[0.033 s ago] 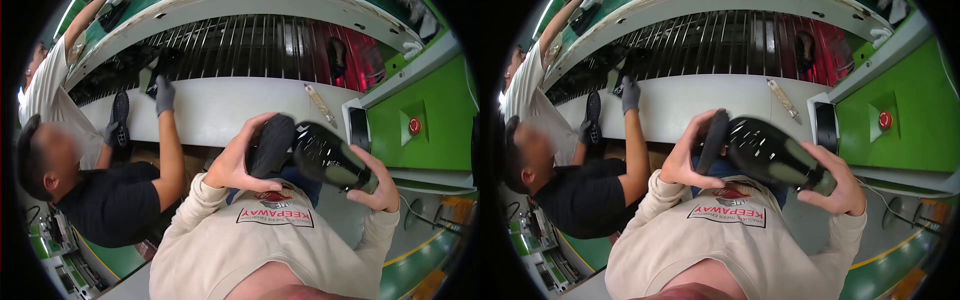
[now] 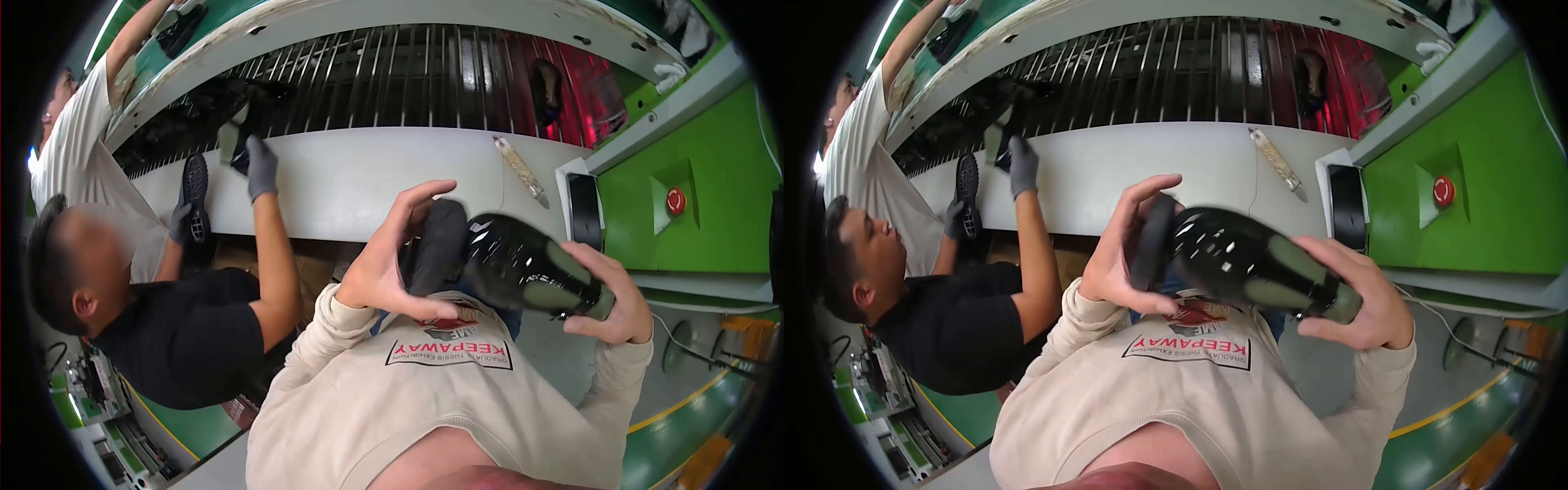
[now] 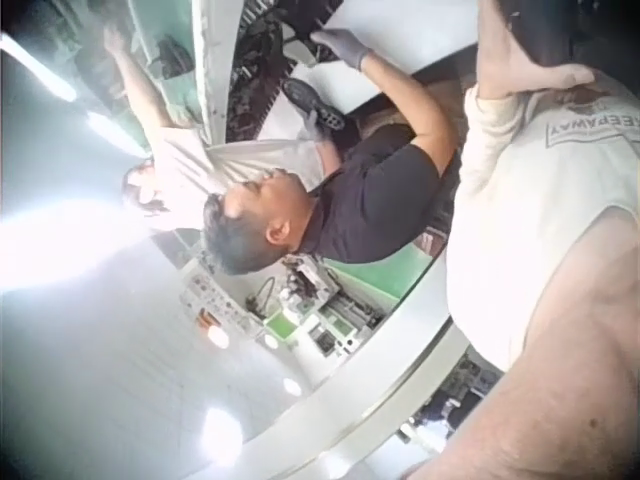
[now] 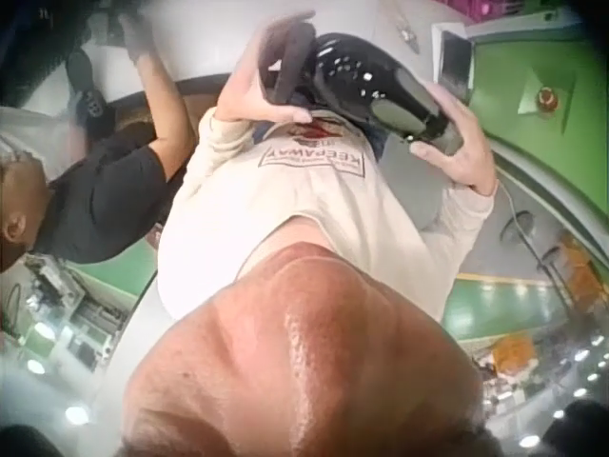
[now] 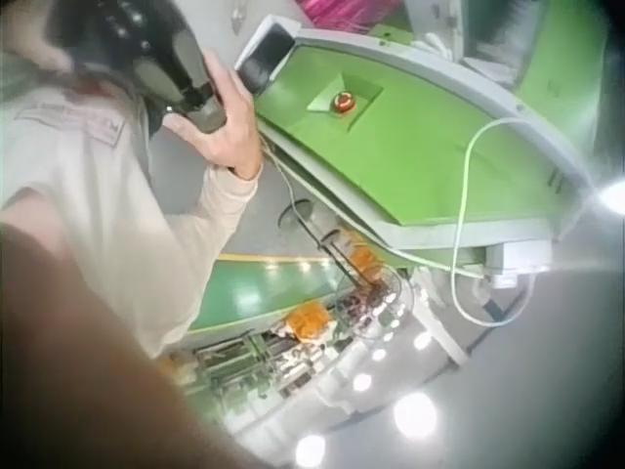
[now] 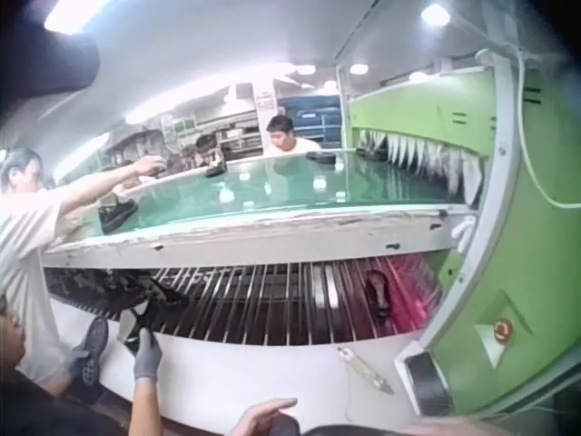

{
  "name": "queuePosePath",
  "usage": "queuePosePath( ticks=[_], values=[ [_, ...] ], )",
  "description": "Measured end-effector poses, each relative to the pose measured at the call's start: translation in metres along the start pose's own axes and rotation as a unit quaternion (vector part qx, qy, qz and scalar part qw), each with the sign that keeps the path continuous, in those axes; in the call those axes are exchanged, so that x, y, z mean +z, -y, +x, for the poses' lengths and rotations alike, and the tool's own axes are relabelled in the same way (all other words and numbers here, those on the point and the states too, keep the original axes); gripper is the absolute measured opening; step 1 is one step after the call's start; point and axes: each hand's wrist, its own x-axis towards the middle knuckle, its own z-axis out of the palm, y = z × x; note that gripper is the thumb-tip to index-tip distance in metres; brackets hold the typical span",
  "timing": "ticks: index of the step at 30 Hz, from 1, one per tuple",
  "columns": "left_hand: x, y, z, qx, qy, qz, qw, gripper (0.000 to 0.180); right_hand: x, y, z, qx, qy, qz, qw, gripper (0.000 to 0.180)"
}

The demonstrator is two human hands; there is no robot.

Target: Assemble and inspect shoes on a factory production line.

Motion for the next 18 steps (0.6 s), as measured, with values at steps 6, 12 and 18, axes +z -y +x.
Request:
queuePosePath(
  ticks=[6,12,18],
  values=[
    [0.001,-0.007,0.004,0.203,-0.155,0.232,0.939,0.105,0.024,-0.029,-0.006,0.078,0.057,0.387,0.917,0.092],
    [-0.09,-0.048,-0.018,0.36,-0.581,0.141,0.716,0.056,0.112,-0.064,0.009,0.153,-0.386,0.154,0.896,0.082],
    [-0.054,-0.002,0.043,0.196,-0.265,-0.075,0.941,0.092,0.129,-0.046,0.041,0.004,-0.393,0.059,0.917,0.081]
  ],
)
